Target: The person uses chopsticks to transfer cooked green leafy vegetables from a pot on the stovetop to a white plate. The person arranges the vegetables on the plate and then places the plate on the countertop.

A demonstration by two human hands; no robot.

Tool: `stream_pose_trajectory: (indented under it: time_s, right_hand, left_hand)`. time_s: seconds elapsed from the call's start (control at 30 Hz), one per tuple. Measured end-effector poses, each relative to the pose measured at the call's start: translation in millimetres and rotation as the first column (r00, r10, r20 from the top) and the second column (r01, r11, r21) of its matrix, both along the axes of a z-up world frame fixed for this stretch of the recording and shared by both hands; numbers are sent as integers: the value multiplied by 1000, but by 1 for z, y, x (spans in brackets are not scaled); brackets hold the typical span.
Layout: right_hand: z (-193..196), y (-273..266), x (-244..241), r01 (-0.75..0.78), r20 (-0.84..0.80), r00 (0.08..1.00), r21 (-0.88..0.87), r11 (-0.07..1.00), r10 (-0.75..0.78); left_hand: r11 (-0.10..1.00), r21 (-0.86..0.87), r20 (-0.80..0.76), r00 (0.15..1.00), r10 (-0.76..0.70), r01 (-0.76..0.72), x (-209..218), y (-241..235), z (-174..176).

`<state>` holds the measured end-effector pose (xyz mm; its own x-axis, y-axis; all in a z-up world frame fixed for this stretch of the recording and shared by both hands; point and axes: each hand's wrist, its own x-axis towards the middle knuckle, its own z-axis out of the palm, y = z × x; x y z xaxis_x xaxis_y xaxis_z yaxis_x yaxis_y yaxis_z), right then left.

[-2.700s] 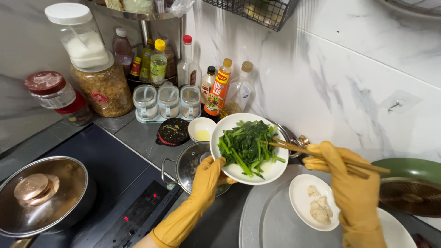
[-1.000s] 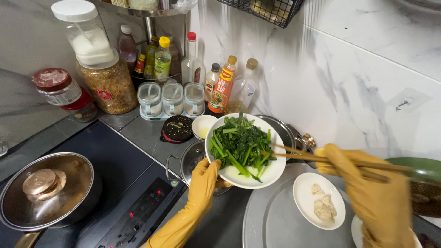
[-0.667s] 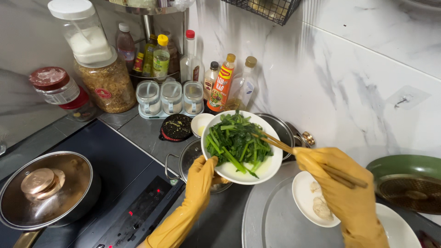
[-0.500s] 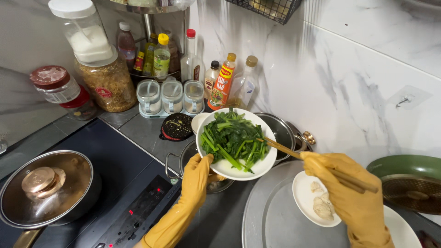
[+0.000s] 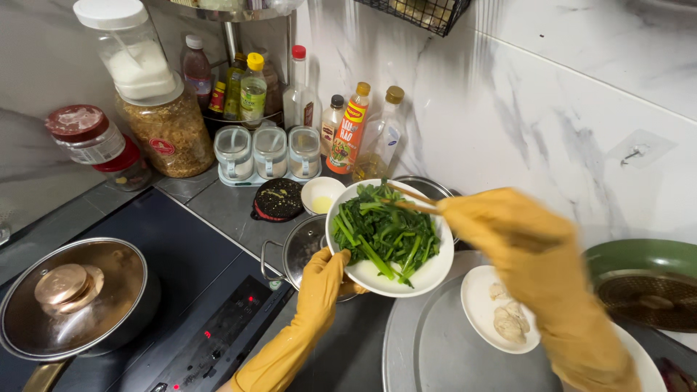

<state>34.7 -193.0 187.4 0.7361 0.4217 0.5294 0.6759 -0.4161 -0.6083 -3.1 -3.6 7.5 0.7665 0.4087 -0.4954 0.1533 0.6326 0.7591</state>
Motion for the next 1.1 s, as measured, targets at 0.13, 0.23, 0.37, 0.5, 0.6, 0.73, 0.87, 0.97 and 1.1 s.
stream_pose_trajectory:
  time_s: [0.13,0.23,0.37,0.5,0.6,0.73,0.87,0.97,1.1]
  right_hand:
    - [-13,-10,10,-186,366,883,-299,936,292]
    - [16,-2,-13,416,-362,842,-37,909,-400]
    - [5,-25,2,48,-58,997,2,999,-48]
    - [-7,-44,15,-354,59,928,-168,920,368]
    - [-32,-67,27,-364,-519,752,188,912,406]
    - [-27,-71,22,-487,-228,858,-75,870,461]
    - [-19,-67,12,-478,-175,865,-6,878,470]
    - [-75,-114,59,11,358,907,-547,837,223]
    - [-67,-34,1,-56,176,984,419,906,-20]
  left_hand:
    - [1000,-10,7,1000,-6,6,0,4,-5]
    - [999,24,23,999,-25,24,-1,6,-12]
    - [1000,-7,26,1000,-14,14,-2,7,-4]
    - [1000,-14,49,999,-13,14,2,6,-13]
    - [1000,-21,42,999,-21,22,0,6,-5]
    - [999,-26,44,999,-18,19,-1,6,-3]
    - [999,-42,66,998,-13,16,0,6,-7]
    - [999,-40,77,997,-14,17,0,6,-9]
    - [998,-45,72,996,-45,49,-3,4,-7]
